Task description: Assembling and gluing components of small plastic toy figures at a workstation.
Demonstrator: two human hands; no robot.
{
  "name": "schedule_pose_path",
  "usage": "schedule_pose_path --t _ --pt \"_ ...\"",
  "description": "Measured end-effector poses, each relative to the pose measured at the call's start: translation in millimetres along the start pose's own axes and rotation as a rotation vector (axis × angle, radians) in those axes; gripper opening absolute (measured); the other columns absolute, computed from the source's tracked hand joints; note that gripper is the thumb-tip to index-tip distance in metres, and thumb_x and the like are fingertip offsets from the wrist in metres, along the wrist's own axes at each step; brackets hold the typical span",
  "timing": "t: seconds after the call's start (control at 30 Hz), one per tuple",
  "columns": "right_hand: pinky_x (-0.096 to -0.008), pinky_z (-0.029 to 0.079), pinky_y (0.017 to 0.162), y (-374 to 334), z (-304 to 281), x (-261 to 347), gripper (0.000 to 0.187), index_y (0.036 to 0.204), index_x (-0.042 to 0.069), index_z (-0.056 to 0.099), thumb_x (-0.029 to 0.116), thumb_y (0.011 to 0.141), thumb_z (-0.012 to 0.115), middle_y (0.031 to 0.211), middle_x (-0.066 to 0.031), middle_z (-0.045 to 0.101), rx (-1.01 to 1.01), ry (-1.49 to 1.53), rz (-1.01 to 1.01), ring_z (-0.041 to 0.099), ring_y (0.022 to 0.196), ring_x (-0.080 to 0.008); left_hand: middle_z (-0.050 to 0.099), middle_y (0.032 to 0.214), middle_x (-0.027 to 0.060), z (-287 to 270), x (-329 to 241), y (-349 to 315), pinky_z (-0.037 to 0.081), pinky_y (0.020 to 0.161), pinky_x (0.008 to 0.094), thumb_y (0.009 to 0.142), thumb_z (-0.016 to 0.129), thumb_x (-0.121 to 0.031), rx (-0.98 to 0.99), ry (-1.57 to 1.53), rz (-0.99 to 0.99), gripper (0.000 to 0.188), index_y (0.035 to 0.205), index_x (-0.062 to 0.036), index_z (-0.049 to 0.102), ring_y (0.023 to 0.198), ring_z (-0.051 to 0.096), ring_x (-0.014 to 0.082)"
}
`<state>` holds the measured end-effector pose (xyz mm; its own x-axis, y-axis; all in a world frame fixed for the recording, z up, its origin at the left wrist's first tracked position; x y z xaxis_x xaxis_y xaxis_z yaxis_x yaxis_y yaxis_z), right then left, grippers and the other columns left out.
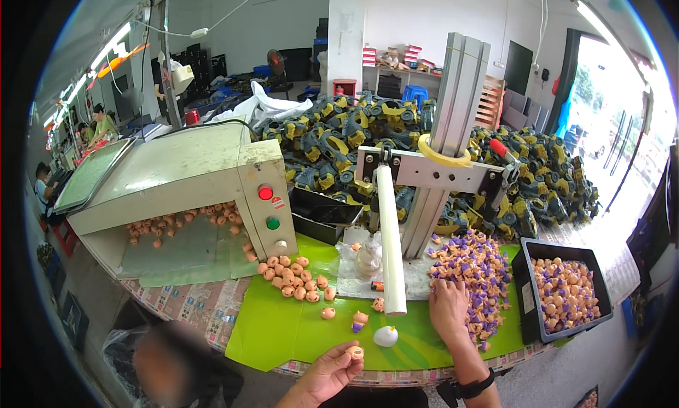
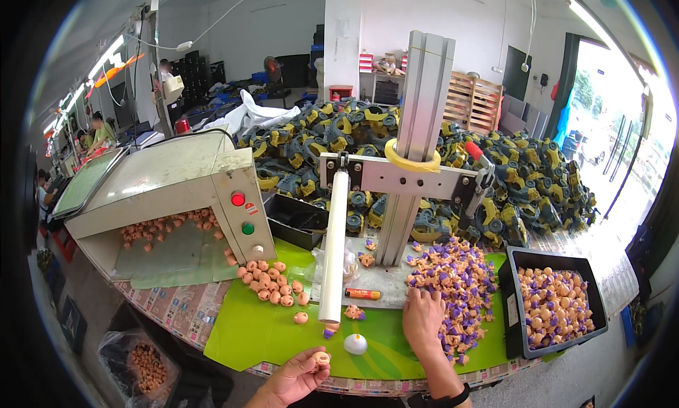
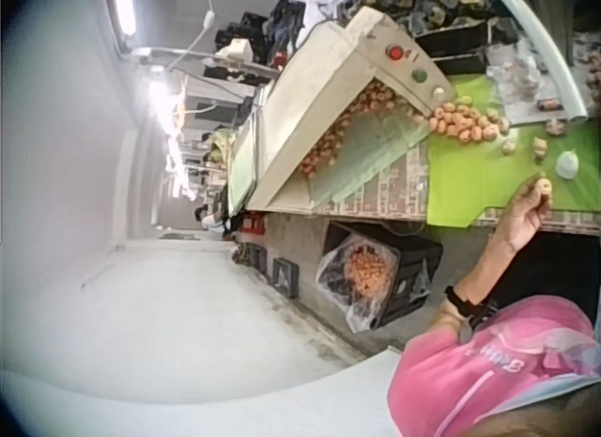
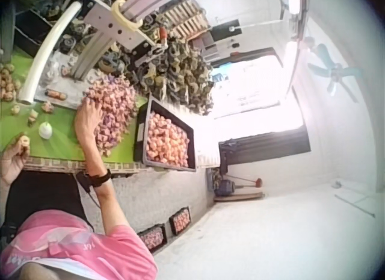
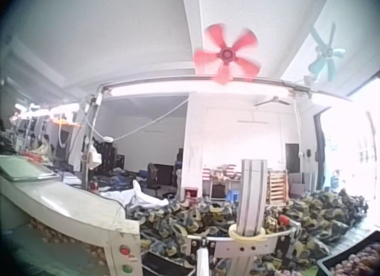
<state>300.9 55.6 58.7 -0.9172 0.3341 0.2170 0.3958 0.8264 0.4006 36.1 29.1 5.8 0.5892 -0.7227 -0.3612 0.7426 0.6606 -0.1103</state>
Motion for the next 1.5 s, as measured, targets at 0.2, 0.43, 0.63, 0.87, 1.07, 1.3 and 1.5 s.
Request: schedule_pose_path --t 0.2,0.43,0.63,0.87,1.07,1.3,1.5 --pt "-0.0304 0.049 0.060 -33 -35 14 0.017 0.091 0.002 0.064 0.002 0.074 0.068 0.082 -0.0111 0.059 -0.027 0.598 -0.027 0.061 0.066 -0.0217 0.057 0.108 0.0039 -17 7 0 0.049 0.088 0.0281 0.090 0.057 -0.012 -0.074 0.016 -0.096 0.033 0.122 -0.0053 0.052 0.098 0.057 0.0126" --pt "-0.0245 0.049 0.066 -110 -56 69 0.021 0.093 0.001 0.065 0.003 0.073 0.072 0.085 -0.0087 0.064 0.353 1.165 0.135 0.064 0.074 -0.0141 0.057 0.109 0.0029 -8 25 0 0.049 0.088 0.0252 0.092 0.055 -0.015 -0.009 0.100 -0.149 0.034 0.123 -0.0038 0.051 0.098 0.057 0.0110" --pt "-0.0266 0.050 0.064 -108 -71 84 0.024 0.093 0.002 0.066 0.005 0.071 0.074 0.082 -0.0091 0.066 0.311 0.890 -0.088 0.064 0.070 -0.0166 0.059 0.112 0.0059 -3 24 -5 0.049 0.086 0.0249 0.091 0.056 -0.015 -0.008 0.181 -0.146 0.032 0.121 -0.0026 0.053 0.095 0.059 0.0116" --pt "-0.0271 0.051 0.063 -111 -71 78 0.023 0.090 0.003 0.068 0.005 0.069 0.076 0.081 -0.0091 0.067 0.307 0.849 -0.129 0.065 0.070 -0.0179 0.060 0.102 0.0035 0 29 -6 0.049 0.078 0.0224 0.090 0.058 -0.015 -0.020 0.219 -0.189 0.028 0.116 -0.0026 0.057 0.085 0.058 0.0092" --pt "-0.0277 0.051 0.062 -107 -67 72 0.021 0.086 0.004 0.070 0.002 0.066 0.077 0.078 -0.0089 0.067 0.266 0.843 -0.252 0.066 0.071 -0.0190 0.060 0.094 0.0015 2 38 -5 0.050 0.073 0.0205 0.088 0.062 -0.017 -0.053 0.209 -0.212 0.025 0.109 -0.0030 0.059 0.078 0.056 0.0071" --pt "-0.0250 0.049 0.062 -100 -55 65 0.021 0.088 0.003 0.070 0.001 0.068 0.076 0.080 -0.0075 0.068 0.369 1.063 -0.166 0.064 0.071 -0.0148 0.059 0.093 0.0013 18 31 -4 0.051 0.074 0.0218 0.086 0.064 -0.020 0.022 0.161 -0.129 0.025 0.105 -0.0040 0.060 0.079 0.056 0.0070" --pt "-0.0260 0.051 0.066 -98 -56 70 0.021 0.091 0.003 0.070 0.003 0.070 0.076 0.083 -0.0079 0.068 0.416 1.149 -0.171 0.066 0.074 -0.0164 0.057 0.094 0.0020 21 31 -4 0.051 0.074 0.0227 0.087 0.063 -0.020 0.067 0.142 -0.132 0.025 0.106 -0.0044 0.057 0.081 0.057 0.0083"
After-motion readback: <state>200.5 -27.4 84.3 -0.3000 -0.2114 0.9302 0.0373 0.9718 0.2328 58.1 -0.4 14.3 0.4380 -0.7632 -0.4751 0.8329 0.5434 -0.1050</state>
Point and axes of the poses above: each hand's wrist, its own y-axis towards the middle knuckle, its own z-axis out of the palm, x = y × z, the point moved 5 cm from there along y, towards the middle knuckle
